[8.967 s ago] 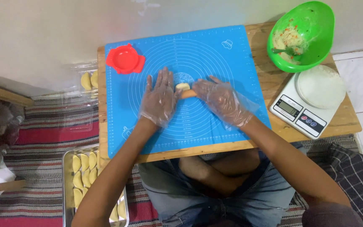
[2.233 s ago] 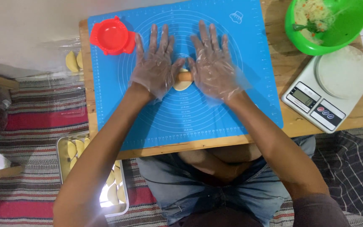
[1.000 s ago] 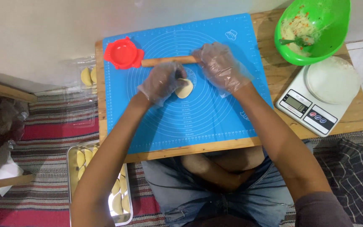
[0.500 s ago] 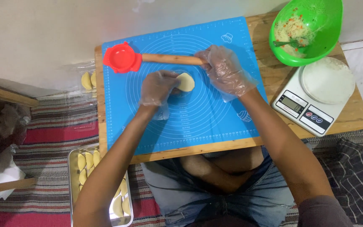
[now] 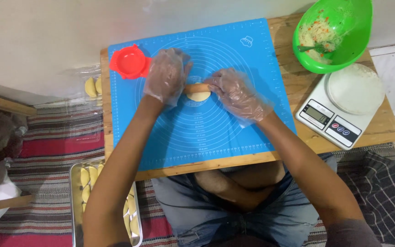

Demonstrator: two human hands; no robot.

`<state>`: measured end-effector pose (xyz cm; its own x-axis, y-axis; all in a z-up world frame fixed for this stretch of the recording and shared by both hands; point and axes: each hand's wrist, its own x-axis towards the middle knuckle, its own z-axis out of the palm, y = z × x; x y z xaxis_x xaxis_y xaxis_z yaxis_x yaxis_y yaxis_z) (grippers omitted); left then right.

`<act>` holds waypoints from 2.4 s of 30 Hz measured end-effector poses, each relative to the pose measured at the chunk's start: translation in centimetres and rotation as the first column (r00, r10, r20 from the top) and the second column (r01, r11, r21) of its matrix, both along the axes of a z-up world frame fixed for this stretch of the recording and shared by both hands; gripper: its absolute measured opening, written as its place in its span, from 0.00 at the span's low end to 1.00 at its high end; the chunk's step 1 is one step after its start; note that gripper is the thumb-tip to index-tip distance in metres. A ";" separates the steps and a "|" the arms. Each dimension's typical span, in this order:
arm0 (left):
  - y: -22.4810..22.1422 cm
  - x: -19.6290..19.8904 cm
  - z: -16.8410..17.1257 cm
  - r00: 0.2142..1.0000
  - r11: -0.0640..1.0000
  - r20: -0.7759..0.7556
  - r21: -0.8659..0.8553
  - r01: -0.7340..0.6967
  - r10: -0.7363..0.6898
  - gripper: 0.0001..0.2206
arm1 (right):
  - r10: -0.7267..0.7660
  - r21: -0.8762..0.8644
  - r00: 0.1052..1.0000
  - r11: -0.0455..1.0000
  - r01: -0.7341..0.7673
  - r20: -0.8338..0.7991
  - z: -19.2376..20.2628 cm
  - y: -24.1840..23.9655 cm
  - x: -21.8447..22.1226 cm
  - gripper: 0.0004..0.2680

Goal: Rolling out dough balls with a rolling pin and shaping them using a plastic mold

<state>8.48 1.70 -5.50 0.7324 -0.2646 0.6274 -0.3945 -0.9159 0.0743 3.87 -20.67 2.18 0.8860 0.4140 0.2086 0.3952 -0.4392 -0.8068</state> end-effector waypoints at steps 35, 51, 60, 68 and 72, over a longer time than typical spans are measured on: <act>-2.3 -8.9 4.5 0.674 0.952 -0.715 0.301 0.058 0.185 0.33 | 0.395 -0.755 0.861 0.655 -0.021 0.320 -11.5 -4.7 -5.0 0.34; -2.4 -7.3 4.7 0.684 0.933 -0.688 0.358 0.027 0.244 0.33 | 0.021 -0.136 0.666 0.983 0.122 0.746 -12.7 -2.0 1.8 0.04; -2.4 -3.9 4.0 0.719 0.901 -0.621 0.434 -0.016 0.312 0.34 | 0.014 -0.690 0.865 0.608 0.391 0.502 -8.3 0.4 1.8 0.22; -1.7 -1.2 3.5 0.847 0.908 -0.466 0.416 -0.047 0.257 0.34 | 0.005 -0.731 1.000 0.682 -0.015 -0.016 -2.4 1.9 4.9 0.27; -0.6 1.4 0.5 0.890 0.920 -0.397 0.388 -0.059 0.224 0.34 | -0.009 -0.725 1.000 0.689 0.011 0.007 -3.5 1.8 6.5 0.26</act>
<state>9.92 1.06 -4.96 0.9510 -0.2812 0.1282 -0.2639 -0.9548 -0.1369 10.39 -18.83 -1.35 0.8909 0.4286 -0.1500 0.3891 -0.8909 -0.2344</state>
